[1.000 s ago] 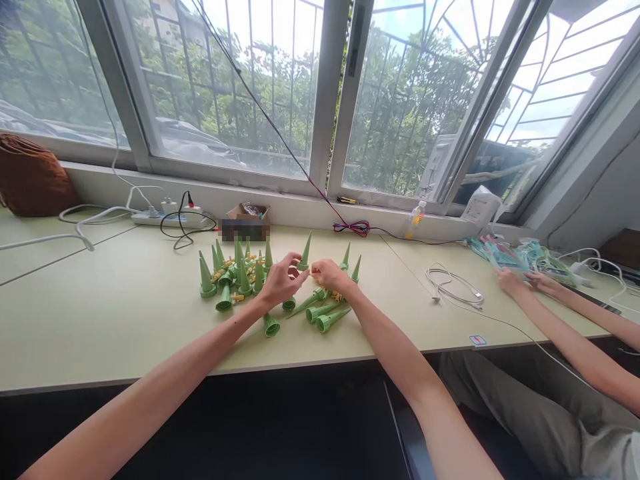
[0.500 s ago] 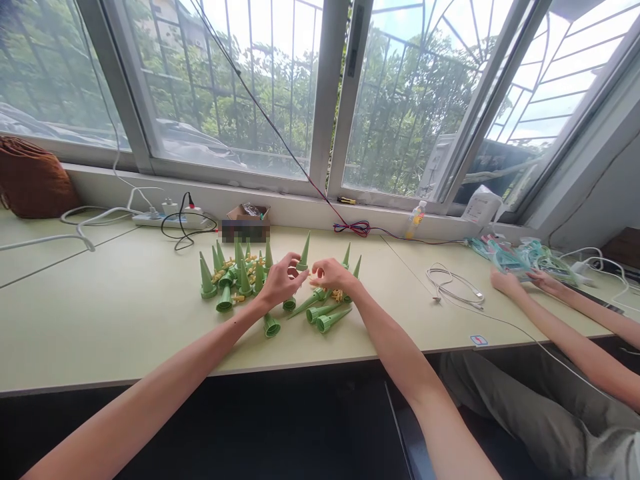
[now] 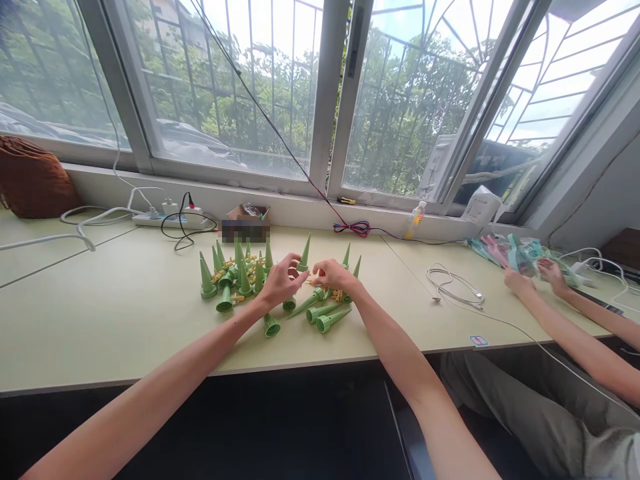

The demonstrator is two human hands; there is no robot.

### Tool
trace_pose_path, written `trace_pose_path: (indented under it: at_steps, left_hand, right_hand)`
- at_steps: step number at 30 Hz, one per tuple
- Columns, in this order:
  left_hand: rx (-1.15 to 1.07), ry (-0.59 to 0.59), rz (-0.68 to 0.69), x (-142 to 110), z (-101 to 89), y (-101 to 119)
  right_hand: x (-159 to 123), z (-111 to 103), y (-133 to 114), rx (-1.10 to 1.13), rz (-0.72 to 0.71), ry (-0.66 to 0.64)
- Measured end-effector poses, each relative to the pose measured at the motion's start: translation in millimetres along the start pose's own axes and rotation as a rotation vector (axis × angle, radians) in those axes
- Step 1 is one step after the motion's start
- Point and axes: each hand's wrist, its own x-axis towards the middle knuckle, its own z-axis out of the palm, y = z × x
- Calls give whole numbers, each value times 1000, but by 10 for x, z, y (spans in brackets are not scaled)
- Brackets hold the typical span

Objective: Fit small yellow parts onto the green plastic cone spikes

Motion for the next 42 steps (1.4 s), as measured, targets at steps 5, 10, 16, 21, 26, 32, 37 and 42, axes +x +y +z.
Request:
trace_pose_path:
  at_steps: [5,10,16,21,26,32,37,42]
  left_hand:
    - [4,-15,-19,-4,-6,13]
    - [-13,-23,-29,-4,-10,22]
    - [-41,-36,-68,-4,-17,54]
    - [-63,-77,-124,0,-23,73]
    - [-98,-91,-161,-1,-17,66]
    - [-163,-118,-152,-3,-5,27]
    - [-200,-123,-131,4,3,-2]
    - [-208,-119,-137,8,16,-21]
  right_hand:
    - [-8,12,-20,3,0,8]
    - [11,27,-7,0,-13,48]
    - [45,41,-23,30,-90,242]
    - [66,59,-50,65,-179,404]
    - [70,96,-54,187,-191,388]
    - [71,111,-78,179,-232,385]
    - [56,92,-140,109,-261,412]
    - [54,90,-162,119,-273,435]
